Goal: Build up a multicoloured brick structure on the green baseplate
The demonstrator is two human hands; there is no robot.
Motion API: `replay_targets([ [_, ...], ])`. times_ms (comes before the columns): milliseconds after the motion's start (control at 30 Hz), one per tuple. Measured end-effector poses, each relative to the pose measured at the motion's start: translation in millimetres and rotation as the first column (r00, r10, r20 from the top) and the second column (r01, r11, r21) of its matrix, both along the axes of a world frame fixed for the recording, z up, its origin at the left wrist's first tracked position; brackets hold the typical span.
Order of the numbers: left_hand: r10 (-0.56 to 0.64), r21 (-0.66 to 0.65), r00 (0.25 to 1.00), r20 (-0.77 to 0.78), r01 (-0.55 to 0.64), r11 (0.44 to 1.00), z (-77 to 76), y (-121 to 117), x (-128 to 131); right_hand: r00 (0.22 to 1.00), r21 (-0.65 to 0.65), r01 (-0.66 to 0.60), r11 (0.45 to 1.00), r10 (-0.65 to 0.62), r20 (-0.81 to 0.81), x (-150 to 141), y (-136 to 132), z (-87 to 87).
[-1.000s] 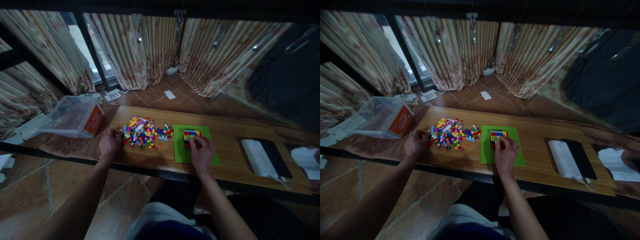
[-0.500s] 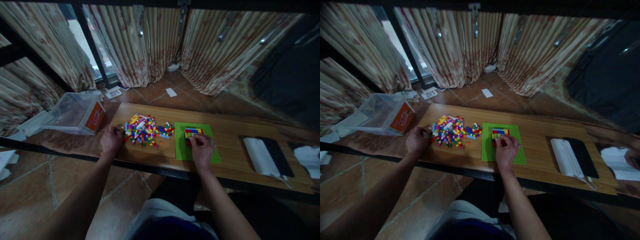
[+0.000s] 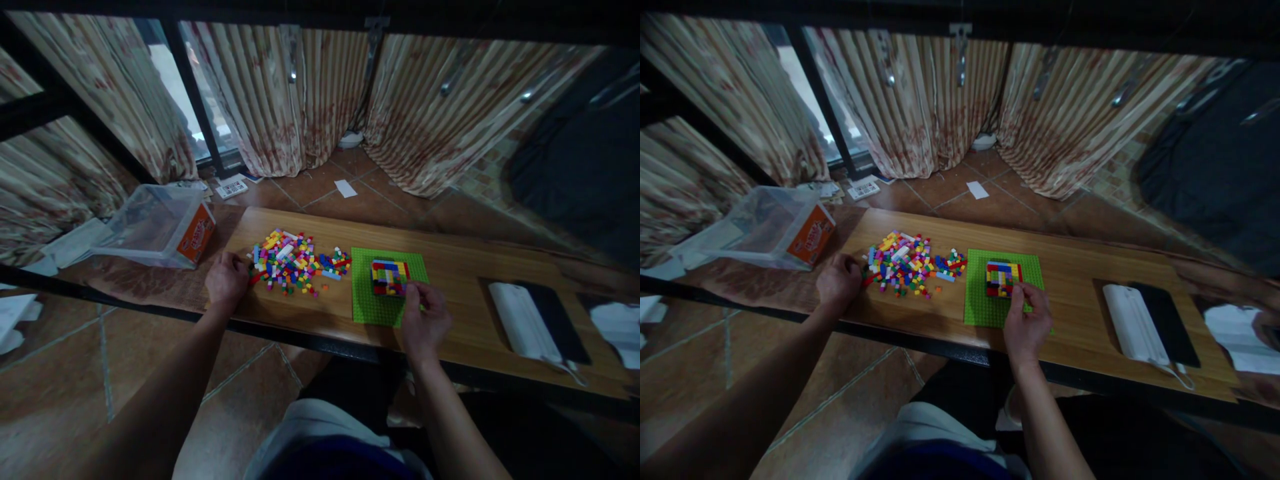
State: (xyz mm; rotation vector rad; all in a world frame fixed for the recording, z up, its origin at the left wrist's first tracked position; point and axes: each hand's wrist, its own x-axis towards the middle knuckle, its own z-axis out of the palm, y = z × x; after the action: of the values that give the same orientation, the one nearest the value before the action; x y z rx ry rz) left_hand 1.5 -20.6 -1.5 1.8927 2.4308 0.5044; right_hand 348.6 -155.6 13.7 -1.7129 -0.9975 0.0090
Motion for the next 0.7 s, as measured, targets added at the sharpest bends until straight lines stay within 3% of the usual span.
replay_targets([
  [133, 0.000, 0.007, 1.000, 0.003, 0.000, 1.000, 0.0, -0.3, 0.6, 0.985, -0.072, -0.171, 0.983, 0.172, 0.008, -27.0, -10.6, 2.0],
  [233, -0.004, -0.009, 1.000, 0.010, 0.004, 1.000, 0.2, -0.7, 0.7, 0.930, -0.168, -0.362, 0.917, 0.367, 0.001, -50.9, -12.4, -4.7],
  [333, -0.005, -0.013, 1.000, 0.014, 0.005, 1.000, 0.4, -1.3, 0.4, 0.869, -0.232, -0.477, 0.848, 0.495, 0.021, -71.0, -7.3, -12.6],
  [500, -0.013, 0.011, 0.999, 0.032, 0.013, 1.000, 0.5, -2.3, 0.9, 0.813, -0.319, -0.512, 0.798, 0.569, 0.120, -86.7, 11.8, -19.3],
  [700, -0.004, 0.007, 0.999, 0.031, 0.004, 1.000, -0.5, -1.6, 0.8, 0.811, -0.417, -0.417, 0.807, 0.538, 0.231, -91.6, 32.1, -24.9],
])
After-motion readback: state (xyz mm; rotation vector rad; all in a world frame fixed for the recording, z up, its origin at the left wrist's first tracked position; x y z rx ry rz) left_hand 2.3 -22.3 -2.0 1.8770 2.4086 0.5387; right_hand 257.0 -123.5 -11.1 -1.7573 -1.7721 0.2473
